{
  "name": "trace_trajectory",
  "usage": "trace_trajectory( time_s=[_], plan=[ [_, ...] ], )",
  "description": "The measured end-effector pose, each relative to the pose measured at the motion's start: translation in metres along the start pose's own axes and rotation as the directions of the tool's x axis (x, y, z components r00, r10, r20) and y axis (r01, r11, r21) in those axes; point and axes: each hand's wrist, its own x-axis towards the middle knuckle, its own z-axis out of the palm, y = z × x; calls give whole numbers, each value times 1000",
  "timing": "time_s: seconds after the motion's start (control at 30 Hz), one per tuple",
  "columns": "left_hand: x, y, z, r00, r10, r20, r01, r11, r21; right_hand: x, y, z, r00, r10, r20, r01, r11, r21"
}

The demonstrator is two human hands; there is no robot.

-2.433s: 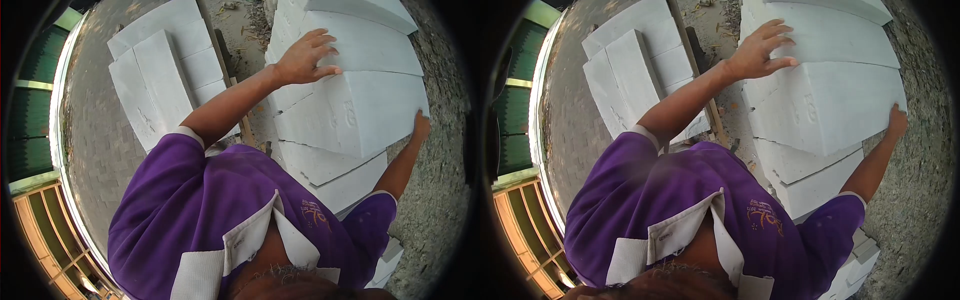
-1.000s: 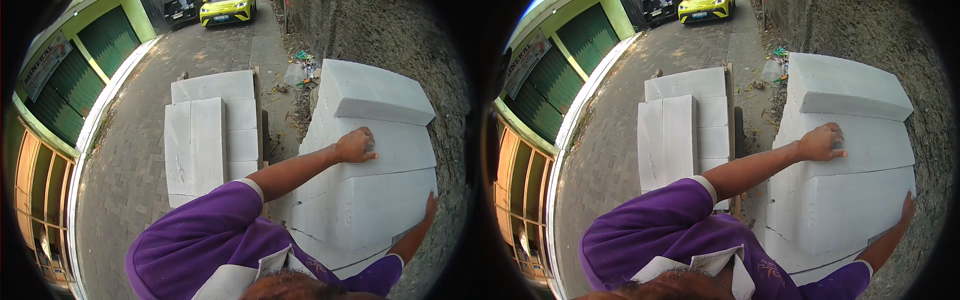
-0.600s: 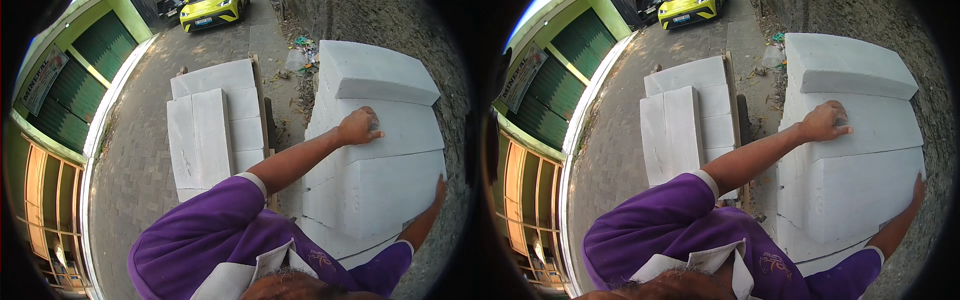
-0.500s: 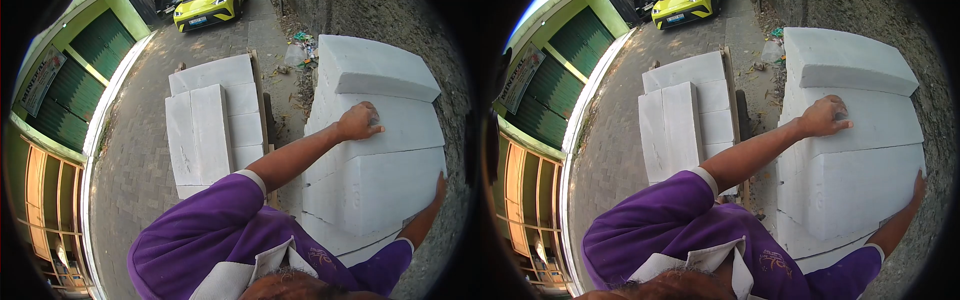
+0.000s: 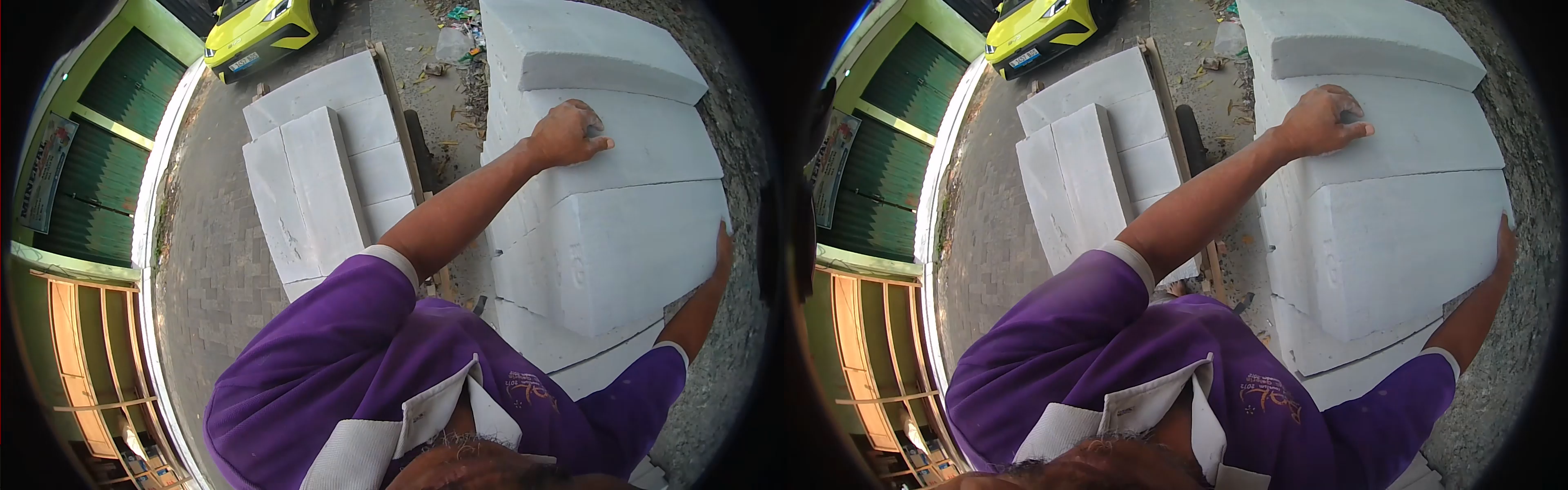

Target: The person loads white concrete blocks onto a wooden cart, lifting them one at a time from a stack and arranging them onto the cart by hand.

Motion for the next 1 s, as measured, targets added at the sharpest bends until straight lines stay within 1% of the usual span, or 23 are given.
trace_trajectory(
  time_s=[0.07,0.1,0.17,0.2,0.27,0.3,0.37,0.5,0.6,0.67,0.77,0.83,0.9,1.0],
  plan=[
    [0,1,-1,1000,1,10,-1,1000,31,-5,2,-2,1000,-11,-2,11,1000,1],
    [-1,1,0,1000,-16,24,16,1000,10,-8,2,-3,1000,-19,-7,19,1000,1],
    [-1,1,2,995,-99,22,98,995,16,-13,1,-6,999,-33,-12,33,999,-5],
    [-2,0,4,993,-114,31,114,994,-2,-14,0,-6,999,-39,-11,39,999,-10],
    [-1,-3,5,995,-100,15,99,994,44,-16,0,-9,999,-46,-8,46,999,-10],
    [-1,-3,6,994,-109,17,108,993,37,-16,0,-8,999,-50,-4,50,999,-11],
    [-2,-2,5,999,-53,-10,54,995,81,-17,0,-8,999,-53,3,53,999,-10],
    [-2,2,1,995,-98,11,96,991,89,-16,4,-8,998,-59,21,59,998,-1],
    [-2,1,1,992,-123,9,122,990,65,-16,6,-9,998,-61,35,61,998,17],
    [-2,-2,3,979,-192,71,194,981,-11,-14,5,-9,997,-68,43,67,997,28],
    [-3,-1,2,982,-180,54,179,984,22,-15,3,-5,996,-74,59,71,996,51],
    [-3,3,-1,979,-194,59,193,981,13,-16,2,-4,995,-74,66,70,996,60],
    [-4,1,1,995,-103,10,103,994,30,-18,2,-3,995,-75,70,70,995,69],
    [-3,-1,0,999,-51,11,50,997,66,-22,0,-4,994,-77,73,71,994,78]
  ],
)
